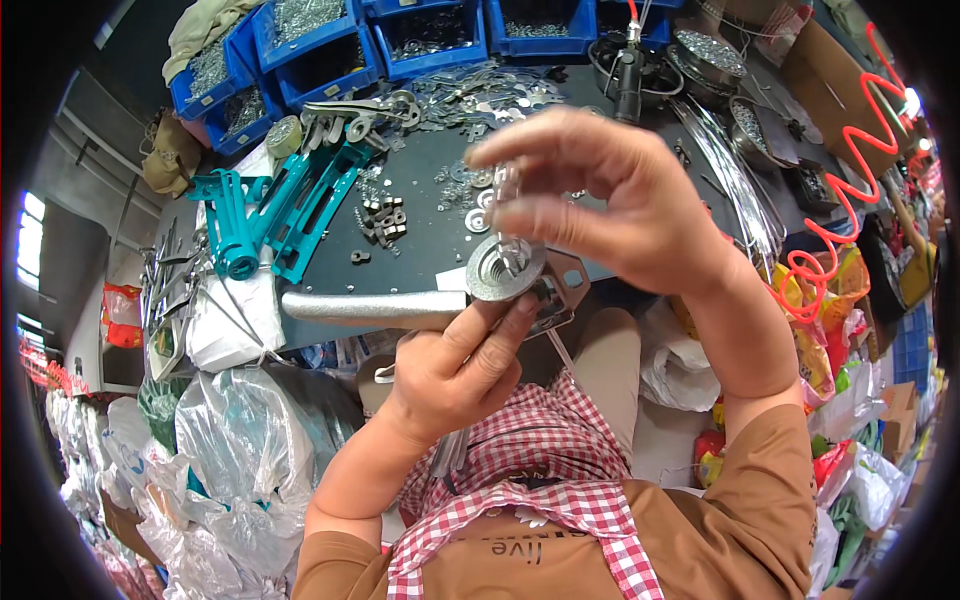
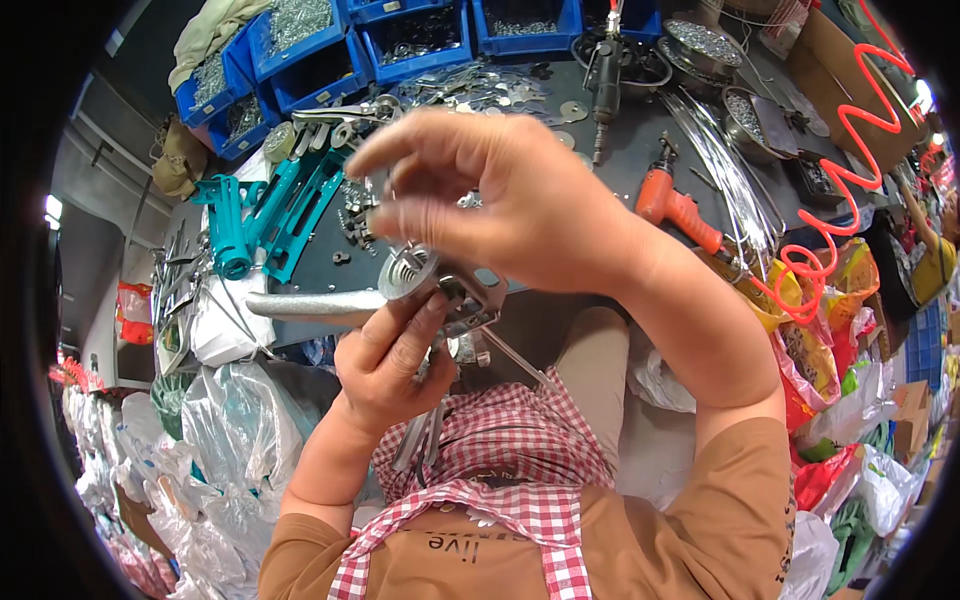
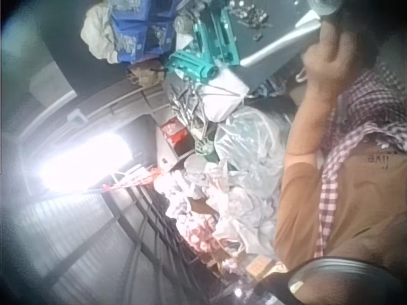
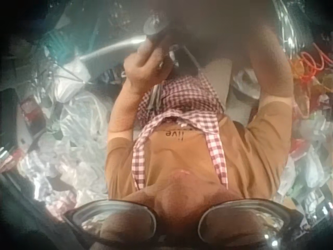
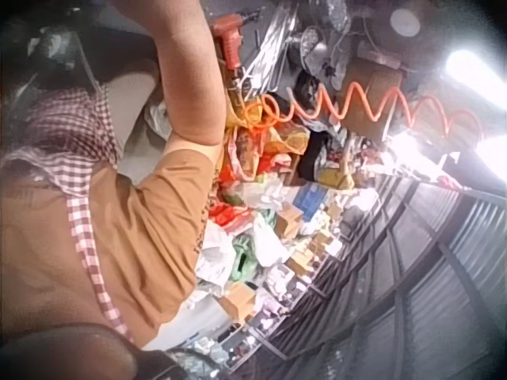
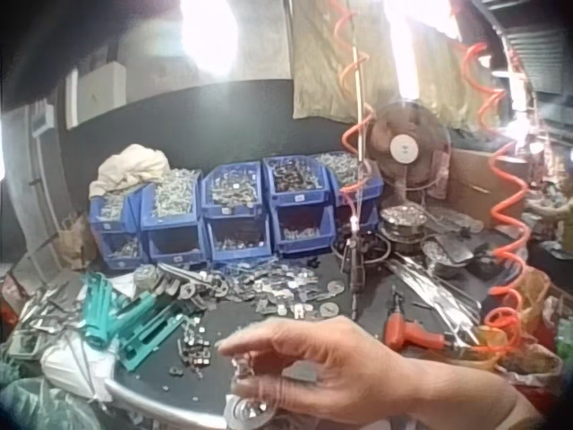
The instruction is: The person assembles various metal parts, including brackets, washers, springs, and screws, using a workbench vise to brace the parts and a screwdriver to fasten them.
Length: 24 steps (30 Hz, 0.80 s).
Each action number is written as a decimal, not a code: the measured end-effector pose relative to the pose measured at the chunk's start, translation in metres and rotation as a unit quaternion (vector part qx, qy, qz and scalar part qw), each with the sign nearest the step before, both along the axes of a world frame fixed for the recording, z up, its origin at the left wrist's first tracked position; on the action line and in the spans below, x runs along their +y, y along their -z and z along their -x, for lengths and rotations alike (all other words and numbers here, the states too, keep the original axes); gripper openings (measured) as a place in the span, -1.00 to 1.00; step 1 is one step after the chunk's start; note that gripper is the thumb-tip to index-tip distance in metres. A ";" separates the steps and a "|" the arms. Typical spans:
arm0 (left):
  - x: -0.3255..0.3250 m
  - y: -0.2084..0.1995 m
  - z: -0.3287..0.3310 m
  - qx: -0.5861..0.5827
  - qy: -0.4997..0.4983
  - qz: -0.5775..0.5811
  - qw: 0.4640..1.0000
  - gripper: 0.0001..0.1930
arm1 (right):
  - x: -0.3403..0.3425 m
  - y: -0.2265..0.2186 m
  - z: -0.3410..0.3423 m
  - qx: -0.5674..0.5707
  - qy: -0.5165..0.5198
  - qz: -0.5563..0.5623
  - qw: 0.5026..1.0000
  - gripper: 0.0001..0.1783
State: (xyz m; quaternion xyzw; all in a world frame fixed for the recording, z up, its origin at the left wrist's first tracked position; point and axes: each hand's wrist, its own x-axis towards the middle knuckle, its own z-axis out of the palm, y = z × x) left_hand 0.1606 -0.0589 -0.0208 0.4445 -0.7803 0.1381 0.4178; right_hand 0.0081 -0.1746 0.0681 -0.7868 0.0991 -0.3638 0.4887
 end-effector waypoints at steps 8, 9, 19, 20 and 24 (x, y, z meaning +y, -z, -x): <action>0.002 -0.001 0.011 -0.046 0.011 0.016 0.999 -0.48 | 0.000 0.009 0.028 0.079 0.061 0.250 0.963 -0.74; 0.005 -0.001 0.010 -0.047 0.011 0.017 0.999 -0.48 | -0.001 0.011 0.032 0.051 0.081 0.223 0.970 -0.73; 0.001 -0.006 0.008 -0.011 -0.048 0.031 0.998 -0.40 | 0.059 0.110 0.040 0.025 0.076 -0.150 0.985 -0.73; -0.002 -0.006 0.008 -0.005 -0.046 0.051 0.998 -0.37 | 0.060 0.105 0.039 0.035 0.098 -0.123 0.987 -0.72; 0.006 -0.015 0.009 0.004 -0.064 -0.016 0.998 -0.39 | 0.061 0.094 0.037 0.063 0.130 -0.088 0.986 -0.70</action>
